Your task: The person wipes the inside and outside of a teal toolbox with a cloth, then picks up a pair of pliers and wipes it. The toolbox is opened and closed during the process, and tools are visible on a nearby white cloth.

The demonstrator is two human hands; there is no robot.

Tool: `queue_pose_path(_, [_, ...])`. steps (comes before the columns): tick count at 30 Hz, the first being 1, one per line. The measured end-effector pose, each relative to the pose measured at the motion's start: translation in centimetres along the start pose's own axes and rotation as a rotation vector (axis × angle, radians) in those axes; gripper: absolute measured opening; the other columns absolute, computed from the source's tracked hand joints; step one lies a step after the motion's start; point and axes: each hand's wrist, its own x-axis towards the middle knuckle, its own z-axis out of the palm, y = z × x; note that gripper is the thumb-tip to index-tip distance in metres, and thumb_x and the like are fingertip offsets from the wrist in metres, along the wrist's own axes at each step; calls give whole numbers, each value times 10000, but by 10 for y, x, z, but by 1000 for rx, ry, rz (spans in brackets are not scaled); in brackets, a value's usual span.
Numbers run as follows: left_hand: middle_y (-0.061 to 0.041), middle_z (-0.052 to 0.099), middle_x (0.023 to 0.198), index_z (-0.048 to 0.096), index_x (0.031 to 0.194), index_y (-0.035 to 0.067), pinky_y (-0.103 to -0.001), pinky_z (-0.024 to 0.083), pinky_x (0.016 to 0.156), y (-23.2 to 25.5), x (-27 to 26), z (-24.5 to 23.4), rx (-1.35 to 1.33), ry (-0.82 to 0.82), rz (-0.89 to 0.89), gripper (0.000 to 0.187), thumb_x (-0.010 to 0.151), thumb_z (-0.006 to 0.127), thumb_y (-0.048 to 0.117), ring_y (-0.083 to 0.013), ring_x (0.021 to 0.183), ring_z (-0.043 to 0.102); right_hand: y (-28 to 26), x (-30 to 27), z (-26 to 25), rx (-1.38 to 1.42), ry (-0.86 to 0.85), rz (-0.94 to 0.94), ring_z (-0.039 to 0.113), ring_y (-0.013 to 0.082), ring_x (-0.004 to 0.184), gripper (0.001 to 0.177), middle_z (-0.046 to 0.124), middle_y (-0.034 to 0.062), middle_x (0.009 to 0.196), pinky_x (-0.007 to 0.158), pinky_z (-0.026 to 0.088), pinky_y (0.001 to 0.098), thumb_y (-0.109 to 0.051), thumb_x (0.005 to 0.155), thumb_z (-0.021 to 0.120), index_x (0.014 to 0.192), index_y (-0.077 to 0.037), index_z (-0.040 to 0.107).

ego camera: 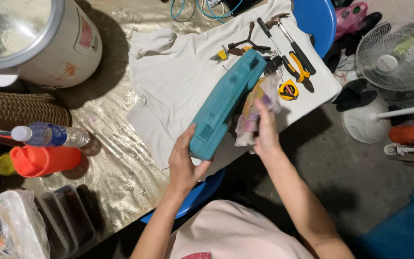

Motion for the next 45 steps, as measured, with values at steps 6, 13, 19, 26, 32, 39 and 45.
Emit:
queue_pose_path(6, [-206, 547, 1423, 473, 1435, 93, -453, 521, 1047, 2, -3, -9, 167, -6, -56, 702, 838, 838, 143, -385, 1291, 574, 24, 5, 18, -138, -68, -143, 601, 142, 1135, 424, 646, 49, 1215, 1006, 478, 308, -197, 958, 676, 1314, 6, 567])
queue_pose_path(13, [-107, 620, 1365, 526, 1363, 95, -540, 405, 1201, -5, 1, -9, 279, 77, 131, 510, 913, 748, 3, -326, 1350, 577, 12, 15, 38, -104, -114, -92, 610, 151, 971, 349, 647, 56, 1113, 870, 489, 329, -209, 983, 672, 1266, -24, 584])
queue_pose_path(19, [-105, 697, 1274, 539, 1321, 88, -542, 425, 1144, 13, -3, -10, 141, -2, 180, 542, 856, 817, 102, -284, 1249, 663, 24, 26, 46, -237, -146, -74, 659, 158, 825, 258, 697, 70, 940, 733, 516, 296, -214, 963, 735, 1088, -2, 656])
queue_pose_path(26, [-215, 646, 1372, 544, 1396, 88, -425, 517, 1025, 5, 31, -37, 92, -8, -108, 652, 861, 811, 350, -368, 1231, 638, 32, 25, 49, -281, -44, -5, 661, 126, 800, 168, 714, 49, 888, 738, 526, 278, -169, 906, 728, 955, -9, 715])
queue_pose_path(32, [-207, 698, 1204, 501, 1495, 127, -440, 567, 885, -27, 60, -44, 182, -328, -570, 635, 979, 593, 486, -355, 1026, 704, 30, 26, 3, -299, -28, 69, 640, 186, 603, 224, 693, 116, 748, 557, 503, 322, -226, 907, 682, 891, -4, 704])
queue_pose_path(39, [-165, 740, 1091, 630, 1377, 35, -412, 574, 861, -148, 36, -65, -207, -65, -767, 616, 1004, 623, 526, -247, 957, 719, 3, 2, -84, -305, 216, 51, 633, 215, 593, 142, 635, 99, 751, 508, 539, 369, -89, 841, 624, 936, 16, 632])
queue_pose_path(45, [-37, 712, 1238, 578, 1367, 73, -395, 515, 935, -214, -39, -34, -910, 250, -1188, 637, 924, 704, 514, -167, 1097, 693, 10, 2, -135, -228, 273, 134, 647, 260, 562, 157, 649, 129, 738, 483, 560, 408, -51, 823, 578, 961, 18, 610])
